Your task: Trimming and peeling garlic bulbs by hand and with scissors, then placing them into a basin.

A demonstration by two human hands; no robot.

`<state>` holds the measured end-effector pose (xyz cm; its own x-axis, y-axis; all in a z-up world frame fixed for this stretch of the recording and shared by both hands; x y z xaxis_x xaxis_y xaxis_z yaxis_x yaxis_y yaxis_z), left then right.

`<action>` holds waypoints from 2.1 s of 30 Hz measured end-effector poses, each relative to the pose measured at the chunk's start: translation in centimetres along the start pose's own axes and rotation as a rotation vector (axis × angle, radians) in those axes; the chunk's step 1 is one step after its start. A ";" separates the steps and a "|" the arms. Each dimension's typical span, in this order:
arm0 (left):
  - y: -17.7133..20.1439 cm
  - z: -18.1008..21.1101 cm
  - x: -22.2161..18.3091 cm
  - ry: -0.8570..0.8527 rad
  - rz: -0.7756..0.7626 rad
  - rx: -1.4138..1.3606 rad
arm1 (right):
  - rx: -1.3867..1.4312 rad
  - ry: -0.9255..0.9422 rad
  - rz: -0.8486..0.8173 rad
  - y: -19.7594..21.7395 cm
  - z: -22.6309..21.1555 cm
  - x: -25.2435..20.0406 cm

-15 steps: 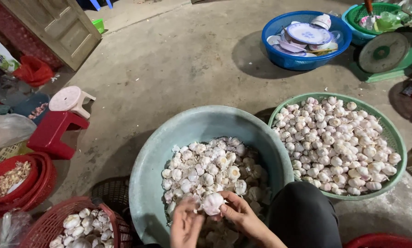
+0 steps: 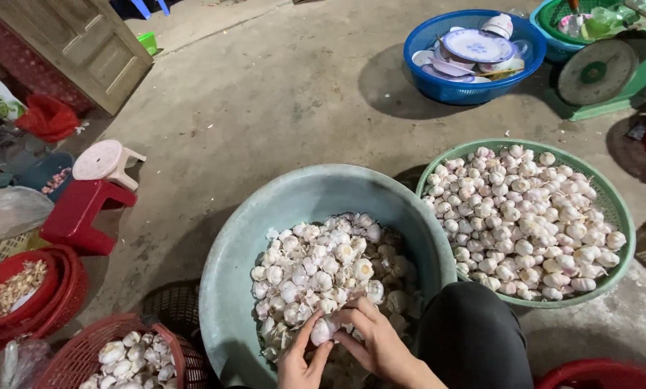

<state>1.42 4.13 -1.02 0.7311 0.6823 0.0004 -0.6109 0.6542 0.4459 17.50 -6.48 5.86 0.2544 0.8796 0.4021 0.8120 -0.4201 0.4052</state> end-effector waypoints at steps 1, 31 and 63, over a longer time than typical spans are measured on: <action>0.1 0.3 0.0 0.003 -0.007 0.019 | 0.010 -0.013 -0.016 -0.1 0.0 0.1; -1.4 0.9 0.4 0.170 -0.046 -0.347 | 0.752 -0.498 0.069 -5.4 7.1 -2.3; -6.7 0.2 0.6 0.059 0.207 -0.764 | 0.205 -0.712 0.091 -7.2 19.2 -7.8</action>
<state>6.04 0.08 -3.85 0.5760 0.8165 -0.0404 -0.7874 0.5408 -0.2959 19.77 -6.05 -16.00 0.5475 0.8044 -0.2305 0.8354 -0.5093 0.2067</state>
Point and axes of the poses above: each hand's wrist, its own x-axis towards the middle knuckle, its own y-axis out of the back of the hand, z = x × y, the point moved 4 cm from there along x, towards the middle knuckle, and after that the axes turned 6 degrees about -z, right-handed, at the moved point
